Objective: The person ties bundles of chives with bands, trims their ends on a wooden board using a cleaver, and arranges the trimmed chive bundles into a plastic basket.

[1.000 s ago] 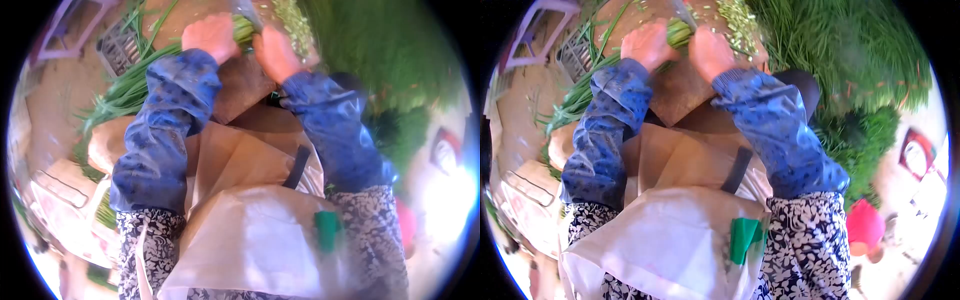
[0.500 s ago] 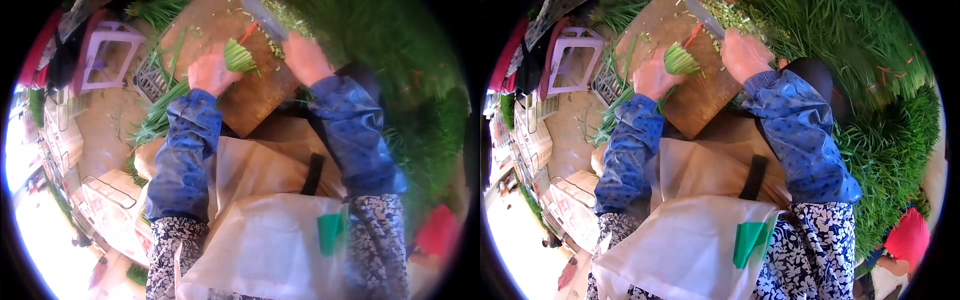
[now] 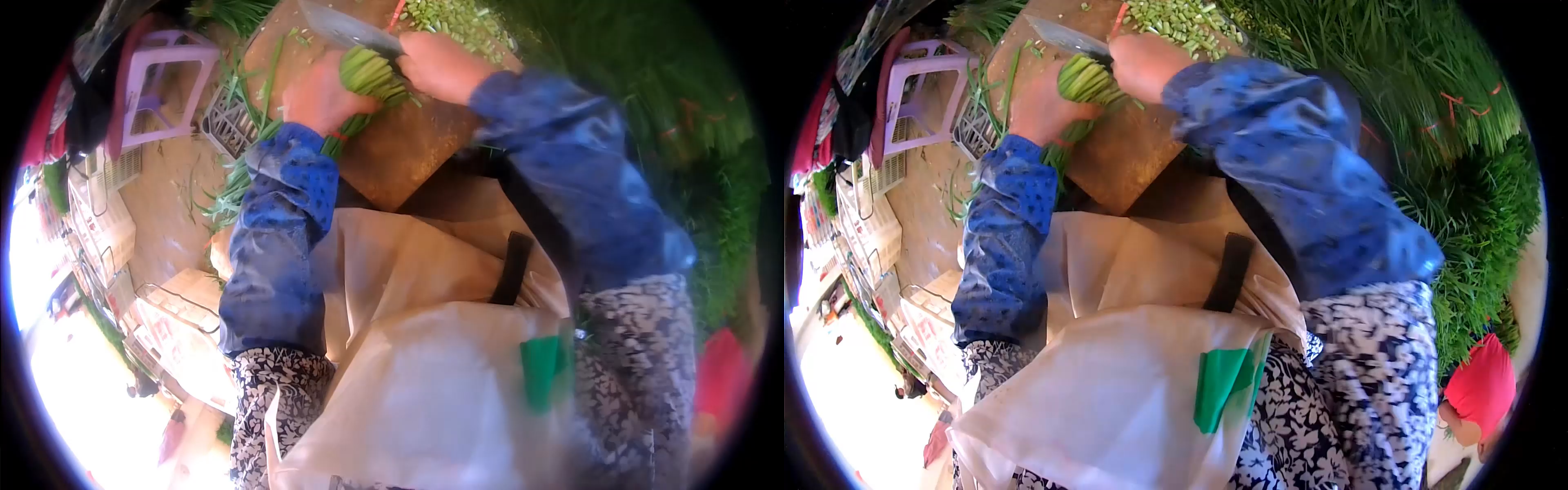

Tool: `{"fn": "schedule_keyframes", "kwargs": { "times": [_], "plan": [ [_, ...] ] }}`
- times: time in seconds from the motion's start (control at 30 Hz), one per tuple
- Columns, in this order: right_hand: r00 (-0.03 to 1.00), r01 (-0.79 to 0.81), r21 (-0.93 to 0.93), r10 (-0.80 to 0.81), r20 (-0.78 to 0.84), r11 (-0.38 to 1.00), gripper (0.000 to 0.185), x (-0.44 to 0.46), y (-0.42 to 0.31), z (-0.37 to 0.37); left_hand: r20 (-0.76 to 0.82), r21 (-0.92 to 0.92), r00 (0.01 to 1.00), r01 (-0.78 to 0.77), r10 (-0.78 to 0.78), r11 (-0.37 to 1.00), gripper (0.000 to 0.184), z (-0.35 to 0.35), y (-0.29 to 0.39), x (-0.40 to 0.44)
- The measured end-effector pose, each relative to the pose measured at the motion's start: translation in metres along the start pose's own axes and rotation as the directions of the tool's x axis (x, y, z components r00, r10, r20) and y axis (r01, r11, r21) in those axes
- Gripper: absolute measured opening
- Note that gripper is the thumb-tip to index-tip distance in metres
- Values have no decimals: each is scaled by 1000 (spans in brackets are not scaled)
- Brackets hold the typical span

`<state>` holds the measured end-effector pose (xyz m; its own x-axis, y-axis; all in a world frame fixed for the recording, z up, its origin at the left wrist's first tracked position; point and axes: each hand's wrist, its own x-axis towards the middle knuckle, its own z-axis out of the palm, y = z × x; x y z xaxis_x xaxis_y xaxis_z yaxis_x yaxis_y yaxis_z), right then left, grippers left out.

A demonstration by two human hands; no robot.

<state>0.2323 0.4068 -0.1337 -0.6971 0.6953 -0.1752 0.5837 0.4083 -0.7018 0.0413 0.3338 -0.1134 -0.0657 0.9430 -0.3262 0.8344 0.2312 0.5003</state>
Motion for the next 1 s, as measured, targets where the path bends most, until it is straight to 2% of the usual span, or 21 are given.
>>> {"fn": "schedule_keyframes", "kwargs": {
  "times": [0.1, 0.13, 0.17, 0.2, 0.23, 0.3, 0.37, 0.4, 0.47, 0.5, 0.53, 0.6, 0.63, 0.7, 0.77, 0.8, 0.83, 0.9, 0.93, 0.97, 1.0],
  "plan": [
    [990, -75, -141, 57, -125, 987, 24, 12, -17, 11, -108, 81, 990, -84, 93, 993, 70, 2, -3, -4],
    [995, -36, -131, 22, -102, 991, 23, 15, -10, 6, -34, -135, 995, -101, 97, 986, 81, -1, -7, -6],
    [991, -18, -147, -2, -131, 989, 23, 15, -4, 3, -66, -121, 991, -124, 117, 985, 81, -1, -15, -8],
    [969, -90, -211, 36, -245, 973, 23, 17, 6, 6, -260, 85, 933, -236, 250, 968, 87, 4, -30, -12],
    [934, -172, -255, 76, -348, 952, 23, 15, 8, 5, -271, 105, 923, -256, 275, 961, 91, 4, -38, -16],
    [916, -244, -217, 151, -372, 945, 22, 10, 14, -6, -292, 148, 900, -293, 325, 945, 99, 5, -56, -26],
    [913, -245, -257, 133, -385, 935, 18, -2, 10, -11, -112, 118, 993, 46, -33, 992, 99, -19, -31, -37],
    [903, -170, -282, 35, -428, 944, 17, -9, 16, 1, -123, 128, 992, 41, -25, 991, 99, -24, -35, -43],
    [877, -166, -320, -9, -481, 933, 22, -8, 32, 32, -266, -47, 964, 0, -13, 999, 92, -37, -48, -52],
    [854, -170, -358, -44, -519, 918, 26, -5, 36, 45, -290, -30, 957, 1, -10, 1000, 92, -45, -49, -57],
    [846, -147, -355, -68, -529, 923, 26, -4, 37, 55, -337, -192, 942, -77, 8, 978, 88, -55, -48, -63],
    [898, -118, -273, -14, -439, 955, 35, -3, 34, 67, -408, -393, 913, -180, 5, 902, 82, -74, -42, -77],
    [892, -85, -273, -49, -449, 958, 35, 8, 35, 71, -439, -372, 899, -186, 4, 910, 82, -75, -49, -73],
    [950, -117, -376, -7, -312, 919, 42, 5, 25, 61, -513, -423, 858, -286, 33, 860, 82, -82, -46, -78],
    [874, 151, -7, -137, -466, 989, 56, -4, 1, 44, -534, -451, 845, -323, 39, 832, 82, -88, -38, -82],
    [834, 322, 206, -174, -524, 924, 63, -9, -14, 33, -542, -446, 839, -343, 55, 827, 82, -91, -33, -83],
    [835, 318, 204, -172, -523, 926, 63, -14, -34, 23, -546, -445, 835, -360, 71, 820, 82, -93, -28, -85],
    [814, 529, 590, -171, -555, 610, 48, -18, -70, 14, -508, -471, 858, -351, 76, 809, 83, -96, -22, -84],
    [815, 525, 586, -165, -556, 618, 48, -16, -71, 14, -475, -477, 876, -332, 78, 814, 83, -96, -18, -84],
    [713, 582, 312, -287, -639, 751, 37, -11, -69, 13, -442, -484, 894, -311, 79, 818, 84, -94, -15, -82],
    [612, 580, 14, -425, -667, 814, 28, -8, -65, 12, -472, -295, 867, -328, 162, 897, 86, -91, -20, -77]
  ]
}}
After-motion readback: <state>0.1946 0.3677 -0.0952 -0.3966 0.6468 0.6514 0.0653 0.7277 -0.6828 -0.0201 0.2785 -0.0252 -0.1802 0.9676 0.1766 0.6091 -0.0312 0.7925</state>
